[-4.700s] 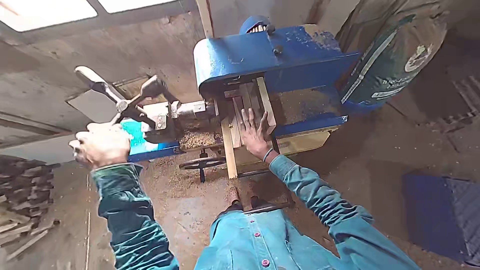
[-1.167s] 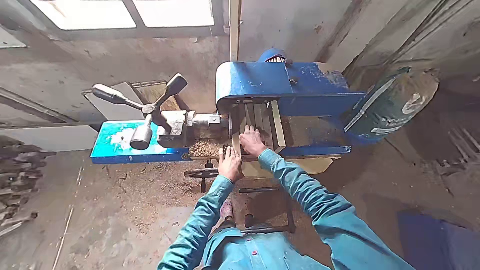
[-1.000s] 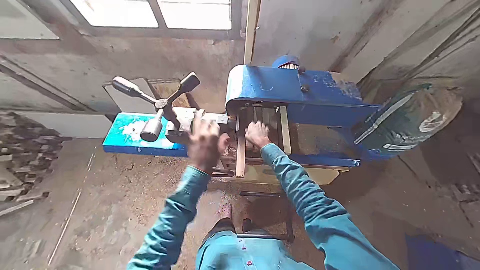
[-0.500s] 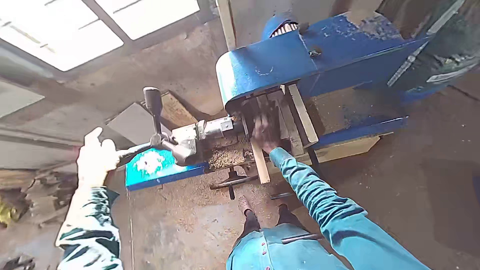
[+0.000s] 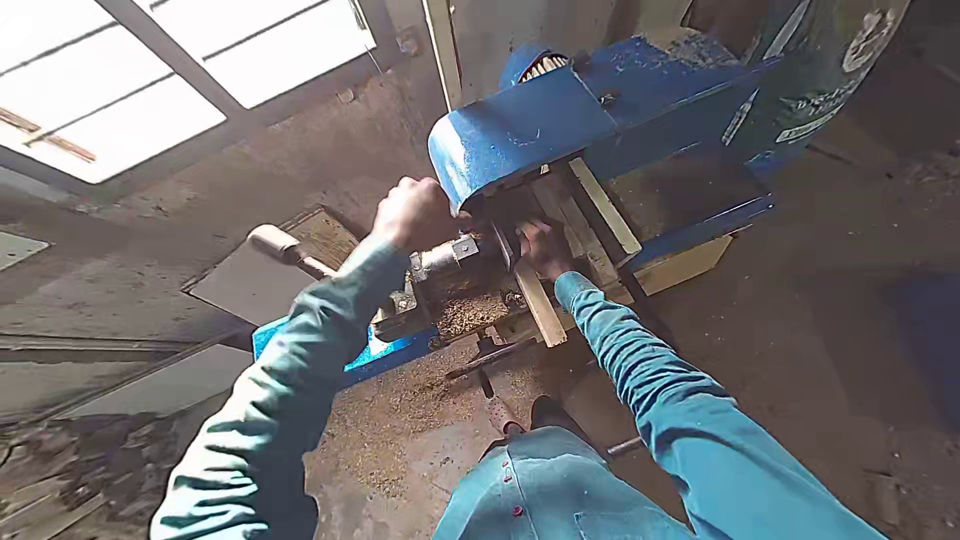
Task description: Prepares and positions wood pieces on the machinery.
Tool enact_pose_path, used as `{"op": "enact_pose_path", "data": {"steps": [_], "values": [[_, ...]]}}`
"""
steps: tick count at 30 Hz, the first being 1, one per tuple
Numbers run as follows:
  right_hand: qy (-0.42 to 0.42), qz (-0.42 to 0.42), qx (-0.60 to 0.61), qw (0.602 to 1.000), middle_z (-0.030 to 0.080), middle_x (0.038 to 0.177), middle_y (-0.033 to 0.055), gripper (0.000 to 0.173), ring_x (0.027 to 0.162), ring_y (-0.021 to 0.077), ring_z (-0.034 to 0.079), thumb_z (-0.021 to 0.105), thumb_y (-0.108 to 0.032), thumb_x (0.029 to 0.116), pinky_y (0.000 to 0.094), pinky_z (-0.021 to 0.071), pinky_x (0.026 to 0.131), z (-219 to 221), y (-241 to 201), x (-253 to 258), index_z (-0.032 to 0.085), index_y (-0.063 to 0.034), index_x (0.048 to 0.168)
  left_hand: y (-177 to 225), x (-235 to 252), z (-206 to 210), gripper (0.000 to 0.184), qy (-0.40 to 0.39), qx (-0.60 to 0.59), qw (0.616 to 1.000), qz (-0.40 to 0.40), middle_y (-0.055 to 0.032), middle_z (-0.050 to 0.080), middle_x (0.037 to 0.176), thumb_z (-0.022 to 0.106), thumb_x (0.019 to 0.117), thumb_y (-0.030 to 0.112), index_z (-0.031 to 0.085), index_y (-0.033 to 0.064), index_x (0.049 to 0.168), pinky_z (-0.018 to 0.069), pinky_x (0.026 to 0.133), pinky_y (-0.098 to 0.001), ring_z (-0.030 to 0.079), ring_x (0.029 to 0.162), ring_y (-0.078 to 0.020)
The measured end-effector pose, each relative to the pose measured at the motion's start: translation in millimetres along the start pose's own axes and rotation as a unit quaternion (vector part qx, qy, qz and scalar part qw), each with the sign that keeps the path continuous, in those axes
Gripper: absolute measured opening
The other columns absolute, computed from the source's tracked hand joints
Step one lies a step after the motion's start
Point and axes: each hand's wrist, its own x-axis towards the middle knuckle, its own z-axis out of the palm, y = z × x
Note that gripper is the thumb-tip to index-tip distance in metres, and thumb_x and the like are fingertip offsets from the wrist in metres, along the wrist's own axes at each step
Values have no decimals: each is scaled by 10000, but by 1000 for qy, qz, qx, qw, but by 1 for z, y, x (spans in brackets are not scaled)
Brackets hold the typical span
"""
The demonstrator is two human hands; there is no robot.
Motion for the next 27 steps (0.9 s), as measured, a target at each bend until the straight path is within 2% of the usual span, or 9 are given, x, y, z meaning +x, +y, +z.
{"op": "enact_pose_path", "data": {"steps": [6, 11, 14, 17, 19, 22, 24, 25, 27], "values": [[7, -1, 11, 1000, 707, 1277, 128, 274, 1178, 322, 675, 581, -113, 958, 552, 522, 1007, -12, -7, -5, 745, -59, 1170, -7, -95, 44, 520, 75, 19, 962, 260, 20, 600, 629, 519, 960, 635, 639, 192, 715, 505, 580, -458, 626, 625, -171], [46, -14, 40, 998, 727, 1220, 125, 234, 1150, 301, 689, 585, -118, 943, 516, 544, 992, -9, -5, -3, 763, -60, 1083, -16, -93, 59, 331, 228, -92, 922, 298, 21, 668, 830, 613, 981, 473, 735, 166, 963, 571, 679, -350, 650, 749, -108], [50, -25, 68, 996, 746, 999, 171, 348, 964, 342, 725, 526, -282, 1022, 567, 560, 870, -5, 0, -2, 750, -27, 944, -22, -111, 75, 404, 436, -151, 871, 171, -62, 712, 1064, 676, 950, 448, 740, 107, 1158, 558, 893, -403, 660, 1016, -188], [58, -45, 86, 994, 736, 941, 152, 511, 907, 313, 713, 503, -478, 1031, 542, 545, 840, -11, 2, -4, 721, -39, 885, -56, -138, 91, 464, 623, -172, 763, -27, -162, 625, 1256, 688, 965, 397, 657, 39, 1258, 503, 1008, -424, 589, 1187, -255], [37, -112, 100, 988, 735, 1048, 167, 561, 1001, 326, 712, 503, -533, 1015, 526, 562, 902, -22, -4, -6, 743, -25, 1002, -88, -152, 110, 576, 691, -224, 667, -165, -252, 565, 1284, 690, 954, 322, 533, -99, 1315, 502, 966, -385, 574, 1151, -271], [22, -373, 125, 919, 699, 1104, 183, 735, 1130, 343, 641, 547, -708, 923, 489, 486, 1052, -62, -60, 32, 700, -17, 1122, -118, -155, 116, 527, 658, -509, 491, -257, -109, 596, 1238, 590, 1034, 371, 430, 37, 1410, 566, 890, -378, 628, 1091, -194], [6, -553, 106, 827, 660, 1118, 178, 770, 1136, 340, 611, 542, -758, 901, 488, 428, 1097, -86, -112, 53, 642, -67, 1225, -119, -156, 114, 327, 585, -681, 375, -230, -31, 666, 1075, 496, 1064, 457, 523, 197, 1259, 604, 836, -447, 693, 978, -203], [11, -633, 109, 767, 649, 1115, 171, 729, 1127, 332, 607, 557, -727, 917, 498, 405, 1108, -91, -136, 72, 633, -96, 1274, -121, -146, 102, 275, 568, -723, 336, -203, 8, 651, 870, 435, 1078, 468, 537, 219, 1017, 610, 769, -421, 694, 831, -172], [-3, -758, 102, 644, 699, 1095, 124, 459, 1104, 295, 649, 564, -481, 1012, 512, 405, 1097, -105, -187, 104, 647, -137, 1304, -132, -124, 90, 426, 578, -747, 302, -133, 29, 550, 599, 347, 1097, 407, 467, 202, 744, 575, 607, -360, 621, 579, -145]]}}
